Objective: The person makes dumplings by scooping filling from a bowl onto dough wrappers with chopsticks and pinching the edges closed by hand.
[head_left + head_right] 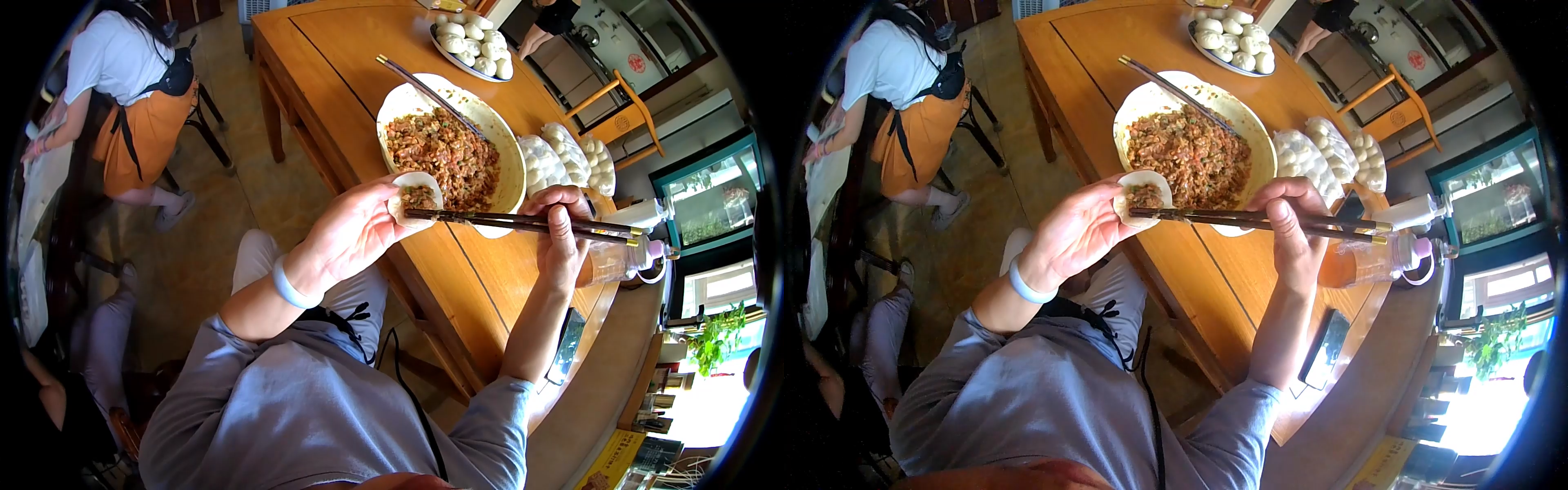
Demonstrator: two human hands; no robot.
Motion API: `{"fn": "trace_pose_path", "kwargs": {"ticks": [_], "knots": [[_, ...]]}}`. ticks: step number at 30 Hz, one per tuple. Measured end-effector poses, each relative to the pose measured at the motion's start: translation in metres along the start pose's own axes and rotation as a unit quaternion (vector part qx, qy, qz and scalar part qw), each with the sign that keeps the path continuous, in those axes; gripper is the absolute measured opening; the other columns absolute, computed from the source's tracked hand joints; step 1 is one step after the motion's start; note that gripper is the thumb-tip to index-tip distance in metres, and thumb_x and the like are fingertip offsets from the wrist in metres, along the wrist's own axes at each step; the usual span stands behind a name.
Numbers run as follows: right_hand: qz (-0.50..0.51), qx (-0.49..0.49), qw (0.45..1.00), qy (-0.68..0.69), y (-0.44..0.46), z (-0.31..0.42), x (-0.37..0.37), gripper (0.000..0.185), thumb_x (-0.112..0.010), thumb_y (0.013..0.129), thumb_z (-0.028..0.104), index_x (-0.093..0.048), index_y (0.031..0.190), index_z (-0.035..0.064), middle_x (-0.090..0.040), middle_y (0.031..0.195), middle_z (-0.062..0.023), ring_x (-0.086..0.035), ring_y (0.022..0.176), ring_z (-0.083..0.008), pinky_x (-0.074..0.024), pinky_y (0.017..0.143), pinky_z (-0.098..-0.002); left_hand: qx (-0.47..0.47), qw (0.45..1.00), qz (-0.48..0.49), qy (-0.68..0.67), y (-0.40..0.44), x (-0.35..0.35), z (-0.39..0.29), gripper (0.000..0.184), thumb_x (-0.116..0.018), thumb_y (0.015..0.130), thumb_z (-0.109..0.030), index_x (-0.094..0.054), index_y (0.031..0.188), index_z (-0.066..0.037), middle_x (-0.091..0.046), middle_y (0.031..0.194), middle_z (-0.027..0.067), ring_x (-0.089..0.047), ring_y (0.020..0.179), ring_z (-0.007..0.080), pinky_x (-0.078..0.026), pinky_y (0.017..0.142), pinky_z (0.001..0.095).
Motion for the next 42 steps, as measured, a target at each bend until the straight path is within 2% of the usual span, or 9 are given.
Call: {"fn": "trace_pose_path", "kwargs": {"ticks": [6, 7, 10, 14, 20, 25, 36, 40, 42], "knots": [[-0.109, 0.029, 0.991, 0.075, 0.007, 0.005, 0.015, 0.018, -0.048, 0.092, 0.017, -0.053, 0.093, -0.0011, -0.057, 0.075, -0.0113, -0.056, 0.058, -0.0176, -0.0489, 0.056, -0.0271, -0.002, 1.0, -0.016, -0.001, -0.001, 0.0, 0.0, 0.037, -0.035, 0.093, -0.011, -0.038, 0.123, 0.01, -0.049, 0.121, 0.0206, -0.05, 0.112, 0.0281, -0.04, 0.099, 0.0379], [-0.116, 0.041, 0.991, 0.054, 0.009, 0.006, 0.021, 0.02, -0.05, 0.092, 0.018, -0.055, 0.09, -0.0015, -0.058, 0.074, -0.0099, -0.057, 0.059, -0.0155, -0.0486, 0.057, -0.0263, -0.002, 1.0, -0.018, 0.0, -0.002, 0.0, -0.001, 0.035, -0.035, 0.093, -0.01, -0.039, 0.121, 0.01, -0.049, 0.12, 0.0204, -0.05, 0.112, 0.028, -0.04, 0.099, 0.0382], [-0.177, 0.018, 0.944, -0.278, 0.006, -0.003, 0.03, 0.023, -0.051, 0.091, 0.022, -0.057, 0.087, -0.0004, -0.056, 0.075, -0.008, -0.056, 0.06, -0.0136, -0.0494, 0.057, -0.0244, -0.003, 1.0, -0.023, 0.003, -0.004, 0.0, -0.002, 0.033, -0.035, 0.092, -0.009, -0.041, 0.118, 0.011, -0.05, 0.118, 0.0201, -0.051, 0.111, 0.0279, -0.04, 0.1, 0.039], [-0.142, -0.082, 0.943, -0.288, 0.01, -0.027, 0.033, 0.026, -0.056, 0.089, 0.022, -0.061, 0.08, -0.002, -0.059, 0.07, -0.0059, -0.059, 0.06, -0.0116, -0.05, 0.053, -0.0238, -0.003, 1.0, -0.027, -0.001, -0.005, 0.0, -0.004, 0.033, -0.037, 0.092, -0.009, -0.043, 0.117, 0.011, -0.051, 0.119, 0.0205, -0.051, 0.111, 0.0287, -0.04, 0.1, 0.0391], [-0.214, -0.113, 0.948, -0.206, 0.002, -0.066, 0.042, 0.033, -0.057, 0.088, 0.03, -0.061, 0.079, -0.0019, -0.06, 0.073, -0.007, -0.058, 0.06, -0.0127, -0.0514, 0.055, -0.0243, 0.005, 1.0, -0.023, -0.016, -0.01, -0.003, -0.012, 0.032, -0.037, 0.093, -0.009, -0.043, 0.117, 0.01, -0.051, 0.118, 0.0198, -0.051, 0.11, 0.0279, -0.041, 0.1, 0.0392], [-0.287, -0.16, 0.923, -0.199, -0.027, -0.071, 0.041, 0.035, -0.054, 0.089, 0.038, -0.063, 0.084, 0.0045, -0.06, 0.078, -0.0013, -0.05, 0.07, -0.0064, -0.0348, 0.056, -0.0213, 0.02, 0.999, -0.023, -0.029, -0.011, 0.001, -0.017, 0.032, -0.036, 0.093, -0.009, -0.043, 0.118, 0.01, -0.051, 0.119, 0.0198, -0.051, 0.111, 0.0277, -0.041, 0.101, 0.0394], [-0.318, -0.233, 0.917, -0.057, -0.054, -0.071, 0.024, 0.028, -0.066, 0.081, 0.027, -0.054, 0.098, 0.0079, -0.052, 0.083, 0.0025, -0.047, 0.068, -0.0069, -0.0356, 0.059, -0.0216, 0.018, 0.999, -0.013, -0.048, -0.018, 0.009, -0.025, 0.032, -0.036, 0.093, -0.009, -0.043, 0.115, 0.012, -0.05, 0.119, 0.0222, -0.05, 0.112, 0.0296, -0.04, 0.101, 0.0398], [-0.341, -0.243, 0.906, 0.059, -0.077, -0.06, 0.012, 0.016, -0.062, 0.082, 0.018, -0.049, 0.088, 0.0103, -0.049, 0.08, 0.0014, -0.043, 0.057, -0.0078, -0.0342, 0.054, -0.0224, 0.012, 0.998, -0.015, -0.052, -0.02, 0.012, -0.027, 0.032, -0.037, 0.093, -0.01, -0.042, 0.116, 0.013, -0.048, 0.121, 0.0235, -0.048, 0.114, 0.0311, -0.039, 0.102, 0.0404], [-0.365, -0.242, 0.895, 0.083, -0.087, -0.052, -0.005, 0.005, -0.052, 0.086, 0.014, -0.048, 0.085, 0.0107, -0.048, 0.073, 0.0, -0.04, 0.053, -0.0072, -0.0314, 0.048, -0.0214, 0.014, 0.998, -0.011, -0.053, -0.02, 0.014, -0.026, 0.036, -0.038, 0.092, -0.01, -0.04, 0.12, 0.012, -0.046, 0.124, 0.0251, -0.045, 0.117, 0.0334, -0.037, 0.103, 0.0418]]}}
Point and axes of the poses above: each hand's wrist, its own y-axis towards the middle knuckle, its own x-axis out of the back of the hand, z = x × y, the point moved 1 cm from there along y, towards the middle knuckle
